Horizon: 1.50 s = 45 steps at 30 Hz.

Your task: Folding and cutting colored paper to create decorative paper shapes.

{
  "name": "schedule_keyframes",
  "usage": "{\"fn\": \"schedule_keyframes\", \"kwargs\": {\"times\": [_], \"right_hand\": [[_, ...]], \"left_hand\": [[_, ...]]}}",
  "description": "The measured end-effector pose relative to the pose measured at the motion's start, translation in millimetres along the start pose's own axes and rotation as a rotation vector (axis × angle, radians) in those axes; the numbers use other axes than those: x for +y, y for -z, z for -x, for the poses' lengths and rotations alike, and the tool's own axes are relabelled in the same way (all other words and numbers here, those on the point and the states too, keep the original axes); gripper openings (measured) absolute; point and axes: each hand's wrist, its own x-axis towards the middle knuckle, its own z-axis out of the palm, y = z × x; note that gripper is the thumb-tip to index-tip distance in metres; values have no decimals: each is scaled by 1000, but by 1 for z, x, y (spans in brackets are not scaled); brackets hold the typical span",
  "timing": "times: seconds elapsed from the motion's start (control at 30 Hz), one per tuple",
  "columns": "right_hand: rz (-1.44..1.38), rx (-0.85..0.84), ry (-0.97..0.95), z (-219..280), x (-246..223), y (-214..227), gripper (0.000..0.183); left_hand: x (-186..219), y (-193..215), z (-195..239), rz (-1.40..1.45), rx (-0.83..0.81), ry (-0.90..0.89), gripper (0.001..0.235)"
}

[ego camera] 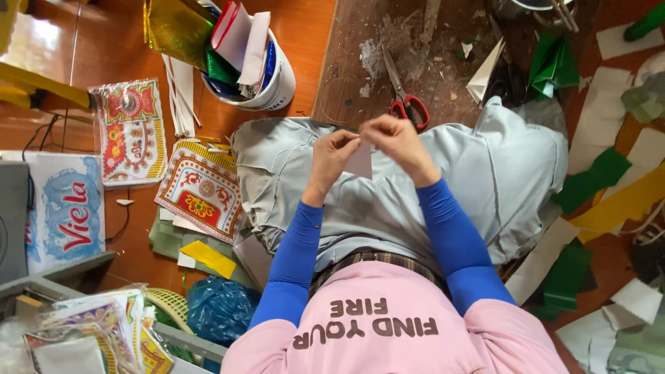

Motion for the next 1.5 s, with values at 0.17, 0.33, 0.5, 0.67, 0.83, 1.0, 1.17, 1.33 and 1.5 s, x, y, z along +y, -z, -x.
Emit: {"fn": "schedule_keyframes", "kwargs": {"times": [0.17, 0.33, 0.5, 0.67, 0.83, 1.0, 1.17, 1.33, 1.5], "right_hand": [[95, -30, 18, 3, 0, 8, 10], [-44, 94, 61, -5, 1, 42, 10], [-193, 107, -7, 0, -10, 25, 7], [-112, -101, -56, 4, -10, 3, 6], [-49, -296, -100, 13, -16, 0, 6], [-265, -420, -68, 17, -11, 8, 12], [-34, -514, 18, 22, -32, 0, 16], [118, -467, 56, 18, -22, -9, 22], [-123, -273, -65, 14, -25, -21, 34]], "left_hand": [[-3, 4, 4, -35, -41, -7, 11], [-13, 19, 14, -104, -79, 29, 10], [-11, 21, 16, 279, -18, -65, 18], [-7, 33, 14, 317, -120, 86, 26], [40, 68, 32, 207, -305, 205, 29], [-6, 90, 35, 384, -604, 53, 43], [70, 75, 42, 426, -734, 134, 45], [12, 50, 30, 190, -688, 166, 30], [-13, 30, 24, 203, -481, 83, 27]]}}
